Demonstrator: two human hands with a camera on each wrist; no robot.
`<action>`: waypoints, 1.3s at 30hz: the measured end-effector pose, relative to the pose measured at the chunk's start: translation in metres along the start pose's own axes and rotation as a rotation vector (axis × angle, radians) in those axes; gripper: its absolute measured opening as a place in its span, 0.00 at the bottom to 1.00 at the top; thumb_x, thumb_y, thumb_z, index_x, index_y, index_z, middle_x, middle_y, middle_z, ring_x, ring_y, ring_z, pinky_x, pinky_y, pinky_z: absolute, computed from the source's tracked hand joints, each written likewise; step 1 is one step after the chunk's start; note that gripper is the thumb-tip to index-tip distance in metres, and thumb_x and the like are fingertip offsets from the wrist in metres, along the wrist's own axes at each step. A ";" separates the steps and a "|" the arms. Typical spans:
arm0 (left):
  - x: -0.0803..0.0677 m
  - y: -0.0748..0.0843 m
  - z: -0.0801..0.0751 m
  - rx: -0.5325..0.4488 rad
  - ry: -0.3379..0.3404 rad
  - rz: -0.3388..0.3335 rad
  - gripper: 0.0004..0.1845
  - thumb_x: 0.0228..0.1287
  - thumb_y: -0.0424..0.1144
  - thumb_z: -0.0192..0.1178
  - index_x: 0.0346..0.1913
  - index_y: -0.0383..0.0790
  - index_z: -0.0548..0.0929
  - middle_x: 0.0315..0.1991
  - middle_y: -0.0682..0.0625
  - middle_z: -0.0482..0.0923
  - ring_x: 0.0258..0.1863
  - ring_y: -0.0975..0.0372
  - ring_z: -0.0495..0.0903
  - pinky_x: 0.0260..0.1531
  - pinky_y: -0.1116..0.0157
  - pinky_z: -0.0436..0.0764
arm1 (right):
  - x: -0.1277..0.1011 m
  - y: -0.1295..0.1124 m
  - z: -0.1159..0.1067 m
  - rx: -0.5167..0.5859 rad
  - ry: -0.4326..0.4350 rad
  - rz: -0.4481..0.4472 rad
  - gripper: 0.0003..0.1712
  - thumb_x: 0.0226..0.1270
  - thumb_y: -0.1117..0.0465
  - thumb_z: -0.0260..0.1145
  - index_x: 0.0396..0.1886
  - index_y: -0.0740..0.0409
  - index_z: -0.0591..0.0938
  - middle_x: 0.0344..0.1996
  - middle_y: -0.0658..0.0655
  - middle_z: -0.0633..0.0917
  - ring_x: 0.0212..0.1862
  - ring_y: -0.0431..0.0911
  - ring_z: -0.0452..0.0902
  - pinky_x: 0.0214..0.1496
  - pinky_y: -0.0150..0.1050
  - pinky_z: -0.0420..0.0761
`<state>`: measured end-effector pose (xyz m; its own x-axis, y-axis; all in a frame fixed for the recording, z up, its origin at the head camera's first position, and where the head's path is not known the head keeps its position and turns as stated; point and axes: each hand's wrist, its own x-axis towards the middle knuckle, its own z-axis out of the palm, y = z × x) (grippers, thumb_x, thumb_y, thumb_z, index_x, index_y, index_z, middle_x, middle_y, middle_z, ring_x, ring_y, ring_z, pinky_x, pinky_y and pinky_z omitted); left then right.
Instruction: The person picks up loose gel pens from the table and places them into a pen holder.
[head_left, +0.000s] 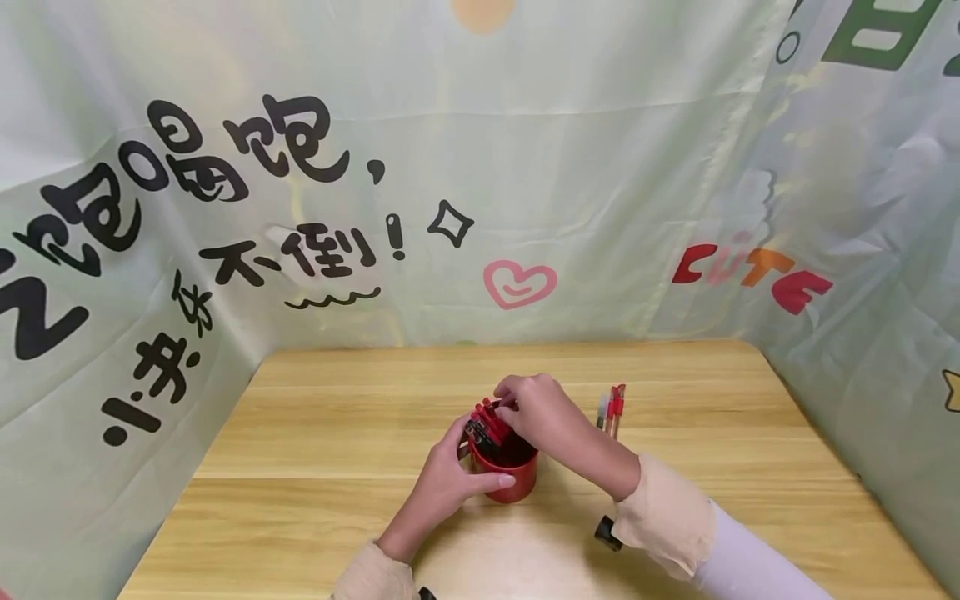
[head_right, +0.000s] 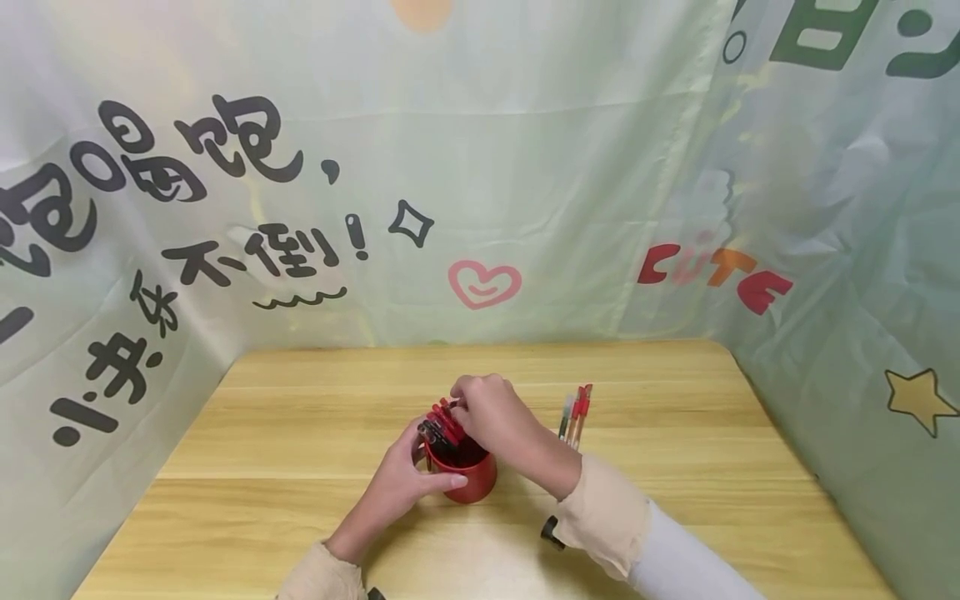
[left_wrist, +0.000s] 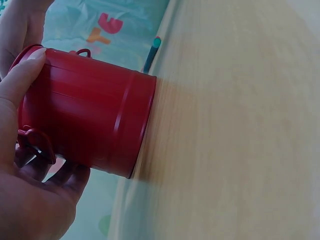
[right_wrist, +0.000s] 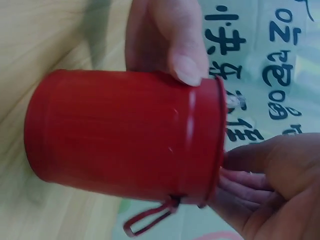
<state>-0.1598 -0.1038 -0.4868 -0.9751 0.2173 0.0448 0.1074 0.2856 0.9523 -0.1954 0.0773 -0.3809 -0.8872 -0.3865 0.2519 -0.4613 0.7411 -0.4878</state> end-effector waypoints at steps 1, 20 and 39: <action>0.000 0.000 0.000 0.001 0.002 0.000 0.51 0.48 0.56 0.82 0.75 0.56 0.67 0.70 0.57 0.75 0.72 0.58 0.74 0.72 0.52 0.76 | 0.000 0.001 -0.003 0.007 0.010 -0.001 0.08 0.65 0.65 0.75 0.43 0.61 0.90 0.36 0.58 0.93 0.39 0.49 0.91 0.36 0.39 0.91; -0.001 0.000 0.001 0.013 0.019 0.017 0.51 0.46 0.55 0.84 0.75 0.54 0.69 0.68 0.55 0.78 0.71 0.57 0.74 0.72 0.50 0.76 | -0.007 0.031 -0.038 0.084 0.182 0.014 0.11 0.67 0.61 0.74 0.47 0.59 0.89 0.39 0.55 0.92 0.38 0.46 0.89 0.43 0.44 0.91; 0.000 0.000 0.002 -0.022 0.009 0.007 0.53 0.46 0.54 0.84 0.76 0.53 0.67 0.70 0.54 0.76 0.72 0.54 0.74 0.72 0.50 0.76 | -0.009 0.092 -0.048 0.062 0.177 0.184 0.16 0.73 0.61 0.66 0.55 0.63 0.86 0.45 0.64 0.90 0.45 0.56 0.88 0.38 0.46 0.90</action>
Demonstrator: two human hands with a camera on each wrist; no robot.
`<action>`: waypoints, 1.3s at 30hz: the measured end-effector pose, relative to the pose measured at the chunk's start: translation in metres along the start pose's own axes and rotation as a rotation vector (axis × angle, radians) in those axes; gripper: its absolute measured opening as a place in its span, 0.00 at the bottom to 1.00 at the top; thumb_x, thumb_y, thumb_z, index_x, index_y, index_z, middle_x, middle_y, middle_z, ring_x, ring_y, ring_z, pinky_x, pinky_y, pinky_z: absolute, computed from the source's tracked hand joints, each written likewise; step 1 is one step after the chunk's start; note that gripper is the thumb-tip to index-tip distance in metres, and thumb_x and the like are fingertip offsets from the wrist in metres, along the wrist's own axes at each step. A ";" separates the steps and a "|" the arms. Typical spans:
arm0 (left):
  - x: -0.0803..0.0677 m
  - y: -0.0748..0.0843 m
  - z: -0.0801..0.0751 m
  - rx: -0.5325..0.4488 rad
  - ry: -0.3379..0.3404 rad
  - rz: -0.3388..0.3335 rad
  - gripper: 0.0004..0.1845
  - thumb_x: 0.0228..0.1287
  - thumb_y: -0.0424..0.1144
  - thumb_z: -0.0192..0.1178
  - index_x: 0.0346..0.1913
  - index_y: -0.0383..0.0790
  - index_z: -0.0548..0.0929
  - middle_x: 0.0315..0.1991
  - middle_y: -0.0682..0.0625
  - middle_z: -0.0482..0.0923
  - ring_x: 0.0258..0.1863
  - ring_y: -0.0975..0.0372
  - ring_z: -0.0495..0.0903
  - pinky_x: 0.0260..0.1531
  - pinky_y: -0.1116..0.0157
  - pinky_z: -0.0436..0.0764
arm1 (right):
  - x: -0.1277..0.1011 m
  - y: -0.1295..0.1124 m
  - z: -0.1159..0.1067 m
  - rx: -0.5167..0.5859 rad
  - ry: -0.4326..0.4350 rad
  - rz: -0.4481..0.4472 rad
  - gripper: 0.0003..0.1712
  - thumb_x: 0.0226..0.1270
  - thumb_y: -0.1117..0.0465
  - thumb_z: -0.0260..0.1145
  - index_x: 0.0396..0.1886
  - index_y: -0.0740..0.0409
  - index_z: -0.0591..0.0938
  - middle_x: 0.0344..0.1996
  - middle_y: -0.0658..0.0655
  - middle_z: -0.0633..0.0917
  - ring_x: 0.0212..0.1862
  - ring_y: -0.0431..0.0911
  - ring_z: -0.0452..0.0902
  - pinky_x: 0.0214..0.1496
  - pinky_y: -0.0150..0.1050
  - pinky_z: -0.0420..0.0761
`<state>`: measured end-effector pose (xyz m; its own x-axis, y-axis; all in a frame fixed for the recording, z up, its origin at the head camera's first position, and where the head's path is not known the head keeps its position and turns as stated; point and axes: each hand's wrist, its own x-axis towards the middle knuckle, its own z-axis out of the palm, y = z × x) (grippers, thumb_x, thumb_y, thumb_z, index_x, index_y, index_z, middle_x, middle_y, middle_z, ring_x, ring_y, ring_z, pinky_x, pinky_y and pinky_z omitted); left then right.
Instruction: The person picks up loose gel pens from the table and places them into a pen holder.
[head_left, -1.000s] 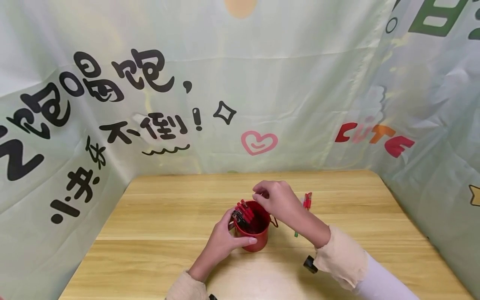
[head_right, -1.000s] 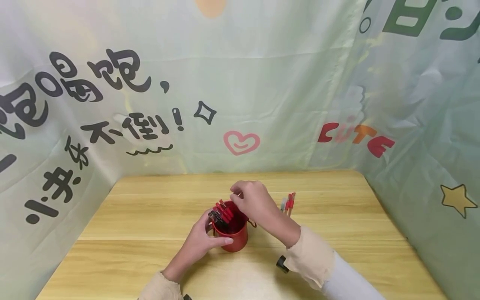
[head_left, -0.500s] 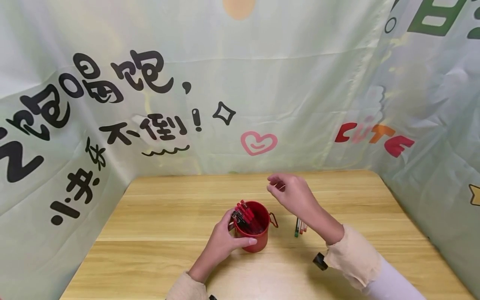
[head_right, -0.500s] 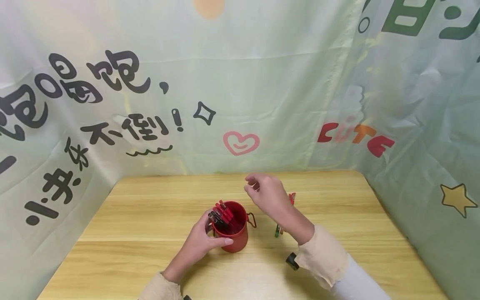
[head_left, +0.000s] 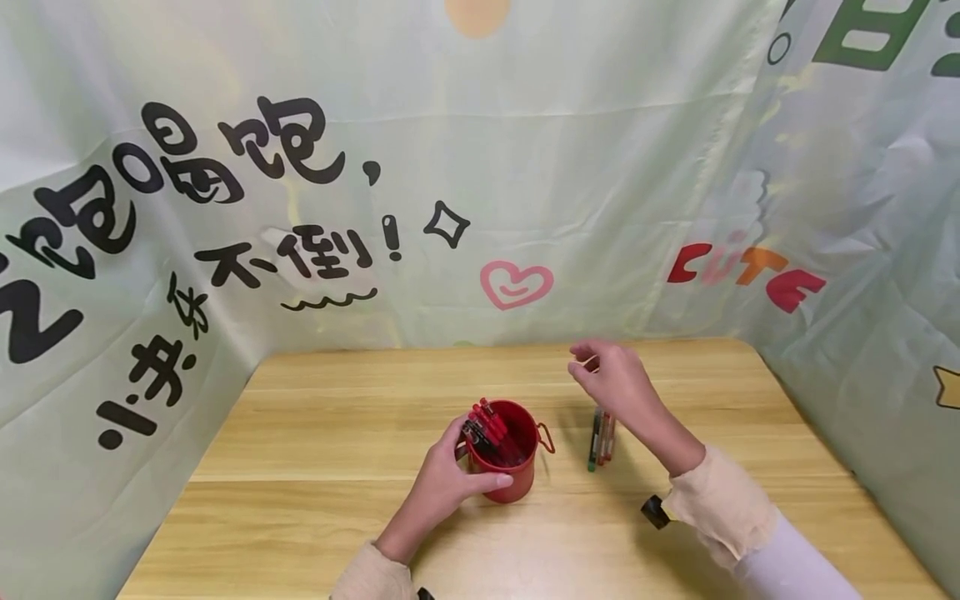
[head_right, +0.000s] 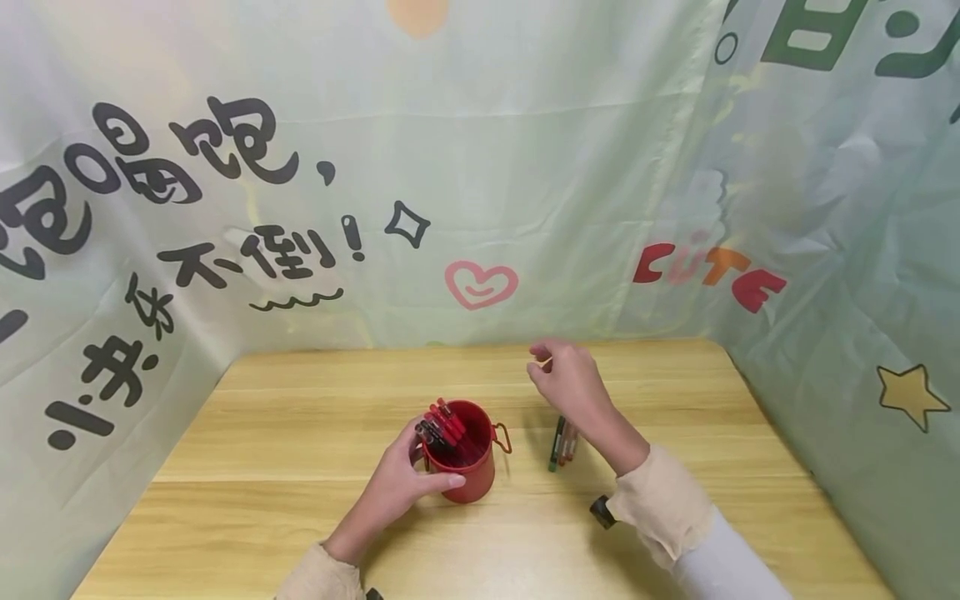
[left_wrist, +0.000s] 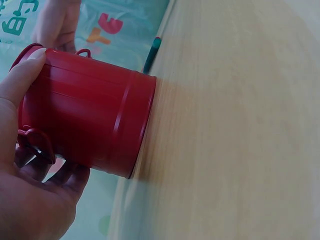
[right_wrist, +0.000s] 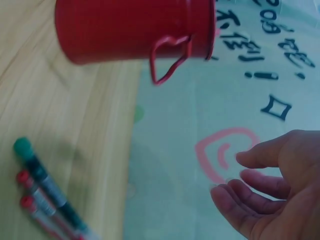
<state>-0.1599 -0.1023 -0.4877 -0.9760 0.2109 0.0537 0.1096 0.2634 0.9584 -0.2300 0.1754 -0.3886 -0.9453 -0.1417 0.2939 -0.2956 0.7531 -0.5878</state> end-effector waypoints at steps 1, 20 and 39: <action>0.000 0.000 0.000 -0.001 0.000 -0.001 0.53 0.46 0.54 0.84 0.76 0.53 0.67 0.70 0.54 0.76 0.72 0.54 0.74 0.72 0.50 0.76 | 0.001 0.004 0.000 -0.001 -0.005 0.016 0.17 0.73 0.61 0.66 0.56 0.64 0.85 0.46 0.65 0.89 0.45 0.57 0.89 0.37 0.45 0.89; 0.000 0.000 0.000 0.005 0.008 0.003 0.52 0.45 0.54 0.84 0.75 0.52 0.69 0.69 0.54 0.76 0.71 0.55 0.74 0.72 0.51 0.76 | 0.012 0.072 0.003 -0.144 -0.169 0.265 0.26 0.67 0.65 0.62 0.62 0.75 0.77 0.53 0.74 0.85 0.49 0.62 0.84 0.43 0.49 0.85; 0.000 -0.001 0.000 0.020 0.011 0.015 0.52 0.45 0.53 0.84 0.74 0.55 0.69 0.68 0.56 0.77 0.71 0.57 0.74 0.71 0.52 0.76 | 0.015 0.105 0.016 -0.174 -0.265 0.385 0.30 0.66 0.64 0.63 0.63 0.80 0.75 0.62 0.80 0.78 0.39 0.54 0.78 0.40 0.43 0.82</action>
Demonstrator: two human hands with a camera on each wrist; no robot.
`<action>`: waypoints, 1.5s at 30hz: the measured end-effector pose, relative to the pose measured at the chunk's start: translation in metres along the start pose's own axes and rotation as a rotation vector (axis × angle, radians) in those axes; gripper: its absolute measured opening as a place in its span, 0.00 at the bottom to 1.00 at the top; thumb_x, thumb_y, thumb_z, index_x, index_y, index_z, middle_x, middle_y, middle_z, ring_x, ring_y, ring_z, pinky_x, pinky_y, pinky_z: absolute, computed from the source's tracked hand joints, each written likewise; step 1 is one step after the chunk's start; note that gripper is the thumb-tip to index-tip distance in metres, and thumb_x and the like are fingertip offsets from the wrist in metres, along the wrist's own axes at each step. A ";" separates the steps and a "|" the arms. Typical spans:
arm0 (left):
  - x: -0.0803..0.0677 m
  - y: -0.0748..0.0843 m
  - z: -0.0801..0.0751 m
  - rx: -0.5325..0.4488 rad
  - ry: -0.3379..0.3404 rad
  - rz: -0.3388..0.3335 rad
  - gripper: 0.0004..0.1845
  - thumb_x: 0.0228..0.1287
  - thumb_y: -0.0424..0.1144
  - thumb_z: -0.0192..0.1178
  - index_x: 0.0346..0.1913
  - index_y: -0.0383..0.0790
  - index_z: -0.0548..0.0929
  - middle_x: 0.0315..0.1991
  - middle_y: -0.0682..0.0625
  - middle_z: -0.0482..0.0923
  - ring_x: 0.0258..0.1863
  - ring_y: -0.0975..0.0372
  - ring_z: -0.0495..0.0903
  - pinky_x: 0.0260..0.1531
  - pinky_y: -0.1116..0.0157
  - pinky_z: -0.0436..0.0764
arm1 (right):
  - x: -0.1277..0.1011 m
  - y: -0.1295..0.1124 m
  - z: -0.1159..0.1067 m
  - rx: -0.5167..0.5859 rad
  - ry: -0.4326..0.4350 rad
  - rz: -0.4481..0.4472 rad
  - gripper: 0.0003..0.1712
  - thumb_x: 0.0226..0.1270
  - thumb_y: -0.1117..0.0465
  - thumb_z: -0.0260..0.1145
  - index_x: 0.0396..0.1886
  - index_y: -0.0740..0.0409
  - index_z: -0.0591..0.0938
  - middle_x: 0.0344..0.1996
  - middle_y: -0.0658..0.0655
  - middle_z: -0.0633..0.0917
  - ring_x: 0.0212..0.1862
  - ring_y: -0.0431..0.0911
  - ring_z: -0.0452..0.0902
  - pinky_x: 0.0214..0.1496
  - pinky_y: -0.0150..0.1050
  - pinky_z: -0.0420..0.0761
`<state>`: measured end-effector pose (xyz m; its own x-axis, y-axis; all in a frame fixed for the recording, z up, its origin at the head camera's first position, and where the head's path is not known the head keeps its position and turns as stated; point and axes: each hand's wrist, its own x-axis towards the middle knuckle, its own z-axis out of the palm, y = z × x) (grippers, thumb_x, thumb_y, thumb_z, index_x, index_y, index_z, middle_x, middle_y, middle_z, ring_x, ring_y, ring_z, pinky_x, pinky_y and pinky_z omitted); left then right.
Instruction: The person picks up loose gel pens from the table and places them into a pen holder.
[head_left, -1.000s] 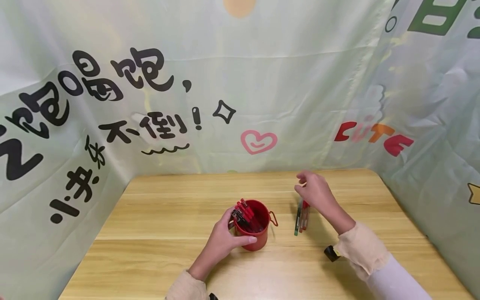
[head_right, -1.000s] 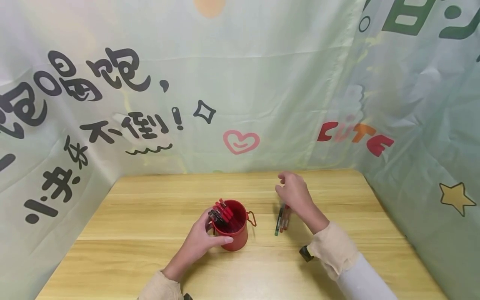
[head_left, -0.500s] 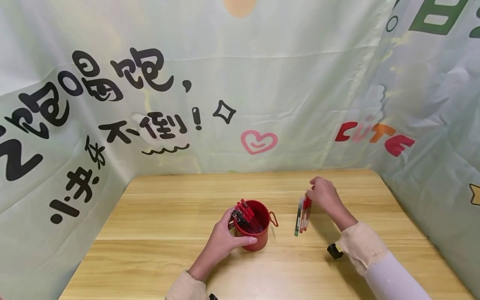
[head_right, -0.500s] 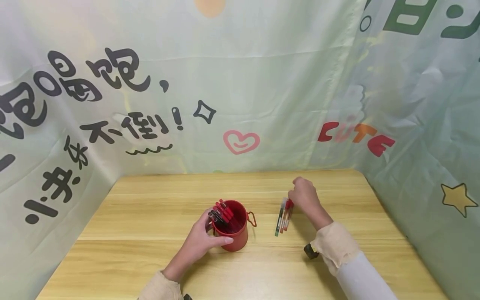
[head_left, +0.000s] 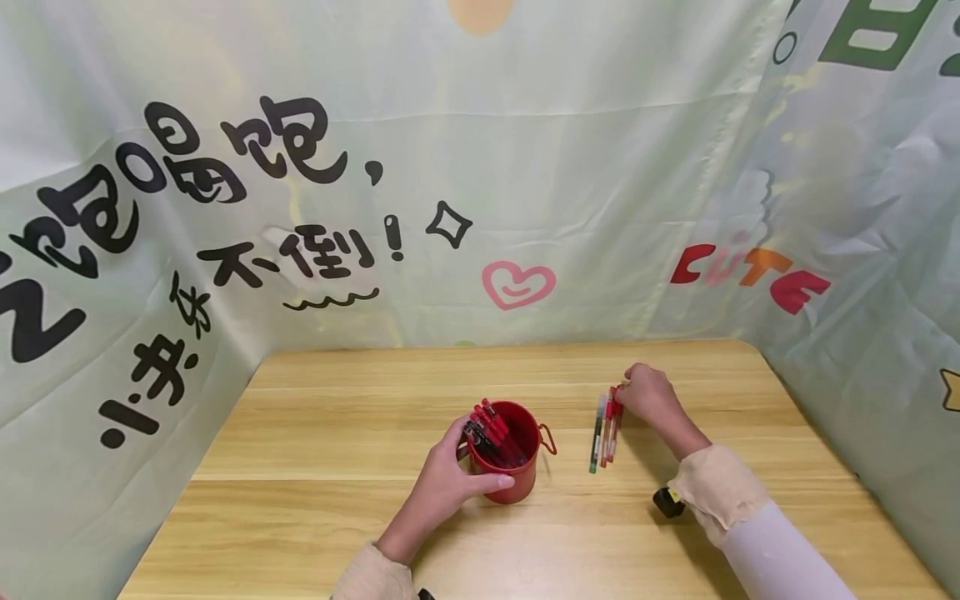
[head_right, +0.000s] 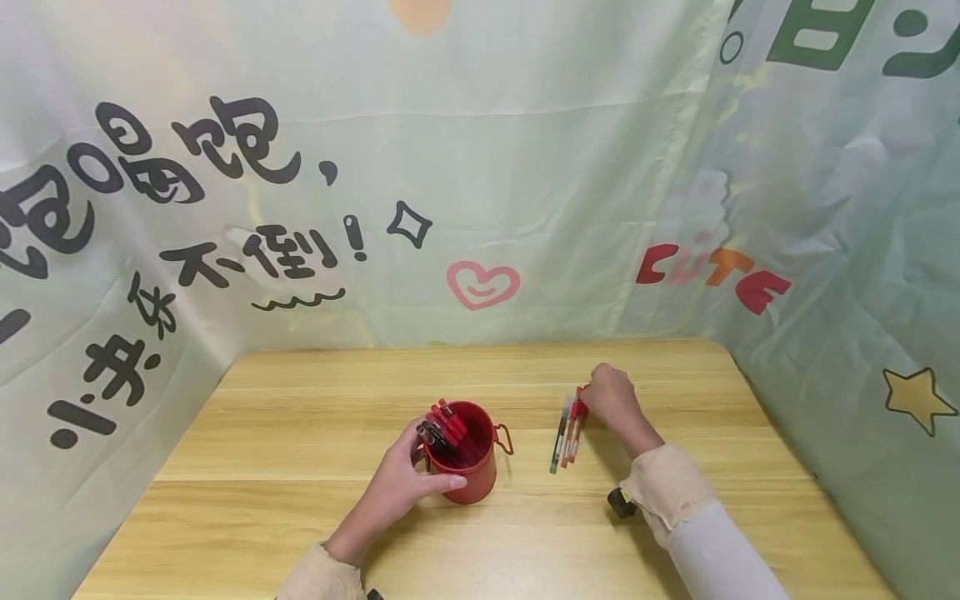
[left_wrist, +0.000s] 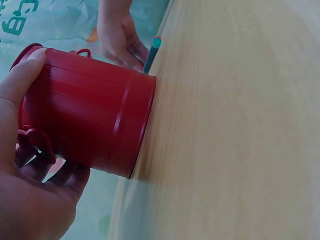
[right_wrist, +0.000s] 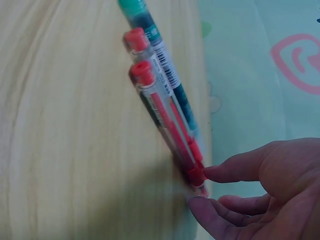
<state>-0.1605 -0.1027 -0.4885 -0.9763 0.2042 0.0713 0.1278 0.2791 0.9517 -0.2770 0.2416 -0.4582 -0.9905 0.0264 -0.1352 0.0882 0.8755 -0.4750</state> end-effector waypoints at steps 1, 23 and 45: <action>0.000 0.000 0.000 0.000 0.000 0.001 0.52 0.45 0.53 0.84 0.74 0.55 0.69 0.68 0.56 0.77 0.71 0.57 0.74 0.71 0.52 0.76 | 0.000 0.000 0.001 0.003 -0.002 0.004 0.29 0.66 0.64 0.63 0.62 0.80 0.76 0.60 0.80 0.79 0.35 0.52 0.76 0.37 0.41 0.80; -0.002 0.000 0.000 -0.015 -0.006 0.009 0.50 0.46 0.53 0.84 0.73 0.56 0.70 0.68 0.56 0.77 0.71 0.58 0.74 0.71 0.53 0.76 | 0.006 -0.001 0.003 0.011 -0.047 0.019 0.23 0.61 0.61 0.66 0.10 0.48 0.67 0.10 0.45 0.65 0.17 0.40 0.63 0.21 0.32 0.68; -0.001 0.002 0.000 -0.025 -0.007 0.002 0.50 0.46 0.52 0.84 0.74 0.55 0.69 0.69 0.54 0.77 0.72 0.55 0.73 0.71 0.52 0.77 | 0.001 -0.002 -0.022 0.191 -0.057 0.000 0.11 0.66 0.63 0.61 0.23 0.59 0.78 0.14 0.50 0.77 0.20 0.42 0.73 0.26 0.36 0.76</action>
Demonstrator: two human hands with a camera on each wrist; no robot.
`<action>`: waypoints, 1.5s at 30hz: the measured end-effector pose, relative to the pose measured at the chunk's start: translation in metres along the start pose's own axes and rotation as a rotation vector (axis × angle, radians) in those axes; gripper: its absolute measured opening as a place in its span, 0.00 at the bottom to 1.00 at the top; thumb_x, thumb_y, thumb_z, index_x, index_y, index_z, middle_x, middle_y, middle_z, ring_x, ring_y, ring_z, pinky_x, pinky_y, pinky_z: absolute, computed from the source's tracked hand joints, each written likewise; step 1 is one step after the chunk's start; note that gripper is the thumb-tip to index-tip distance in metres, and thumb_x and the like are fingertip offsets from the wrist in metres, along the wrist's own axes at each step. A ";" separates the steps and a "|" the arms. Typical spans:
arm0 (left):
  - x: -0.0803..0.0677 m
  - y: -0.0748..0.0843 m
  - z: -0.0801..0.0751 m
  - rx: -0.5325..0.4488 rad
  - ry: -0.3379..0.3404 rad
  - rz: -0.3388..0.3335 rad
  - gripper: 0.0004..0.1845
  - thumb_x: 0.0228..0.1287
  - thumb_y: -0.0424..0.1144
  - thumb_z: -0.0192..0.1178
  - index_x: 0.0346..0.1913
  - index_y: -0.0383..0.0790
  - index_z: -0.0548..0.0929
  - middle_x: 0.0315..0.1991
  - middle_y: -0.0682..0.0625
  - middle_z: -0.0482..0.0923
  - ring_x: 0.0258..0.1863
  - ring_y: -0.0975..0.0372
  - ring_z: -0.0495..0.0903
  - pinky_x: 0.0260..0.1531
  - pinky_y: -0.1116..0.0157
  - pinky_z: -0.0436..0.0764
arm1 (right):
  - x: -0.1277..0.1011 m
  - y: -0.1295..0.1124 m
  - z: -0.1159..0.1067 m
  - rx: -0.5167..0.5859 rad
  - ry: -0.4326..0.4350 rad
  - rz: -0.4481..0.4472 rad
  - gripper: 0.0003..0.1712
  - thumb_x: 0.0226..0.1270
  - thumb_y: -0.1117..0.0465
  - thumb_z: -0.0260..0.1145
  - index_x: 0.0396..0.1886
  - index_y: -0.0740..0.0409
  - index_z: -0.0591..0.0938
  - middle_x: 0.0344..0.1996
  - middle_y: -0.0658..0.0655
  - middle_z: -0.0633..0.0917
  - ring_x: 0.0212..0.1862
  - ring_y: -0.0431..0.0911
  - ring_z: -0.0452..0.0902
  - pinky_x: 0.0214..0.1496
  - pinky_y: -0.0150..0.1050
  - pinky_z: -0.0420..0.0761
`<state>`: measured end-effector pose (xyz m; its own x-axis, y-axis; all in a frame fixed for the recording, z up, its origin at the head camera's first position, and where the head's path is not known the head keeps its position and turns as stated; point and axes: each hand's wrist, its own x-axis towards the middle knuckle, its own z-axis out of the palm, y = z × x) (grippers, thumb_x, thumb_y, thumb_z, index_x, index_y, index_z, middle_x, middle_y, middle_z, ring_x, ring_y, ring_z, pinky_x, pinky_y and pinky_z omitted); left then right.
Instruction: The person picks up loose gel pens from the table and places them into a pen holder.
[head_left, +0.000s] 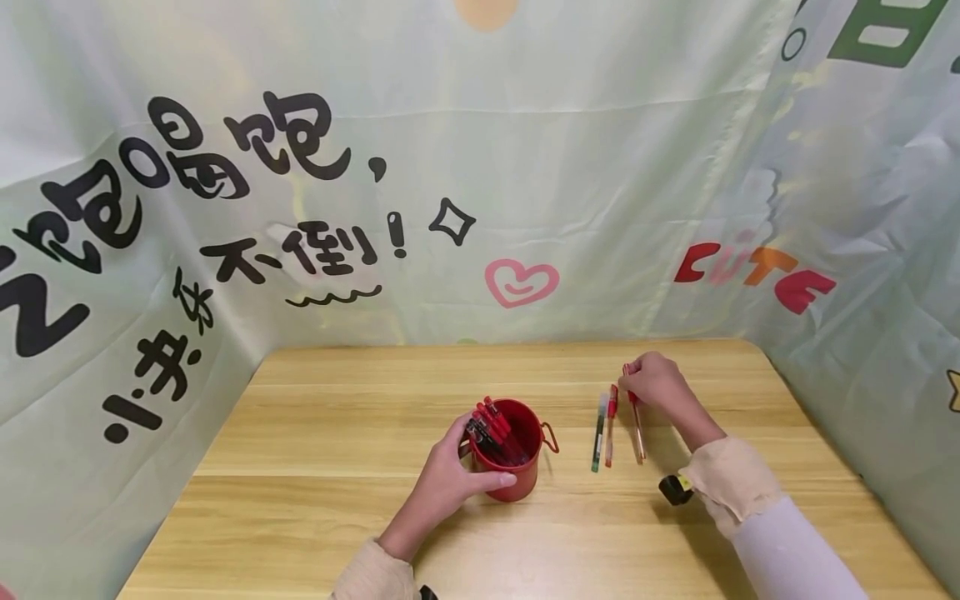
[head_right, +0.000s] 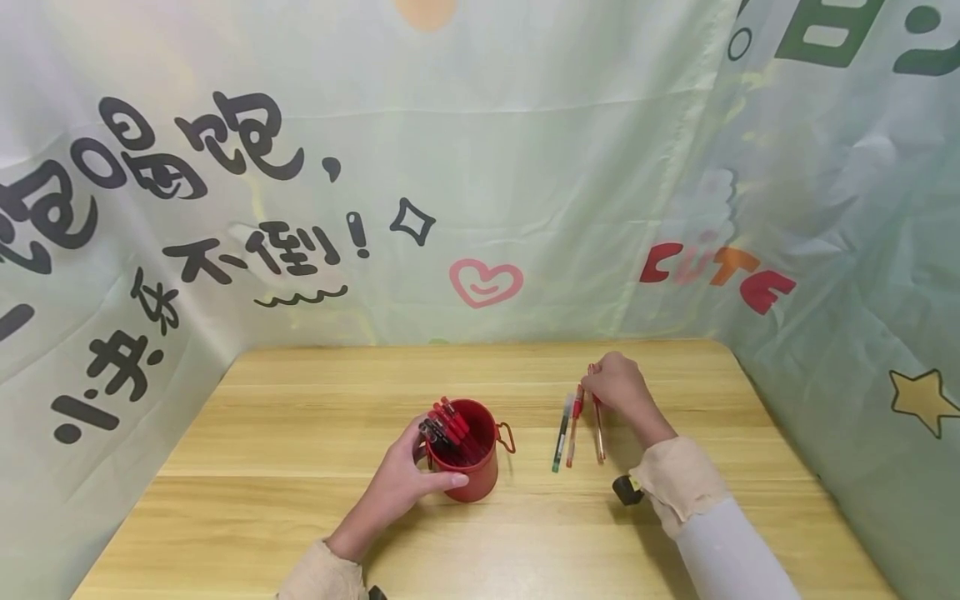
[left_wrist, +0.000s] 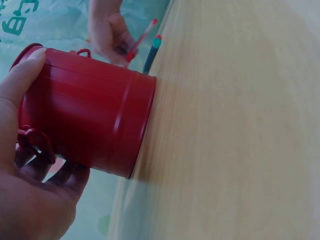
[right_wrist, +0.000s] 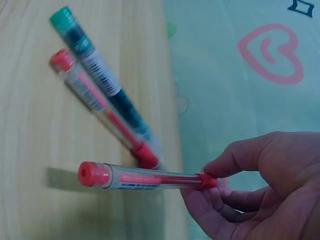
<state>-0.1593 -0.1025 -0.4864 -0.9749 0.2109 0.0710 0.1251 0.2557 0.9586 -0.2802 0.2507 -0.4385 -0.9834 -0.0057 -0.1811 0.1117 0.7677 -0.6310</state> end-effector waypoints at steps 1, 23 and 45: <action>0.000 0.000 0.000 0.001 0.000 0.000 0.50 0.47 0.52 0.84 0.74 0.54 0.70 0.69 0.54 0.77 0.72 0.55 0.73 0.71 0.51 0.77 | -0.001 -0.003 -0.001 -0.001 0.009 -0.012 0.10 0.66 0.62 0.61 0.27 0.63 0.81 0.16 0.52 0.80 0.21 0.43 0.75 0.26 0.36 0.78; 0.000 -0.004 -0.001 0.023 0.007 -0.002 0.52 0.45 0.54 0.84 0.74 0.56 0.69 0.68 0.55 0.77 0.71 0.57 0.74 0.71 0.53 0.77 | -0.040 -0.073 -0.005 0.002 0.199 -0.253 0.15 0.72 0.59 0.64 0.49 0.66 0.84 0.37 0.62 0.88 0.26 0.44 0.76 0.28 0.36 0.75; 0.001 0.000 0.000 0.008 -0.004 0.007 0.51 0.45 0.53 0.84 0.74 0.55 0.69 0.68 0.55 0.78 0.70 0.57 0.75 0.71 0.53 0.77 | -0.078 -0.131 -0.002 0.104 0.237 -0.418 0.15 0.71 0.58 0.70 0.52 0.62 0.85 0.40 0.60 0.89 0.43 0.51 0.87 0.39 0.37 0.84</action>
<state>-0.1600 -0.1028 -0.4864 -0.9734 0.2161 0.0762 0.1329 0.2617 0.9559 -0.2187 0.1517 -0.3401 -0.9512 -0.1445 0.2725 -0.2975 0.6629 -0.6871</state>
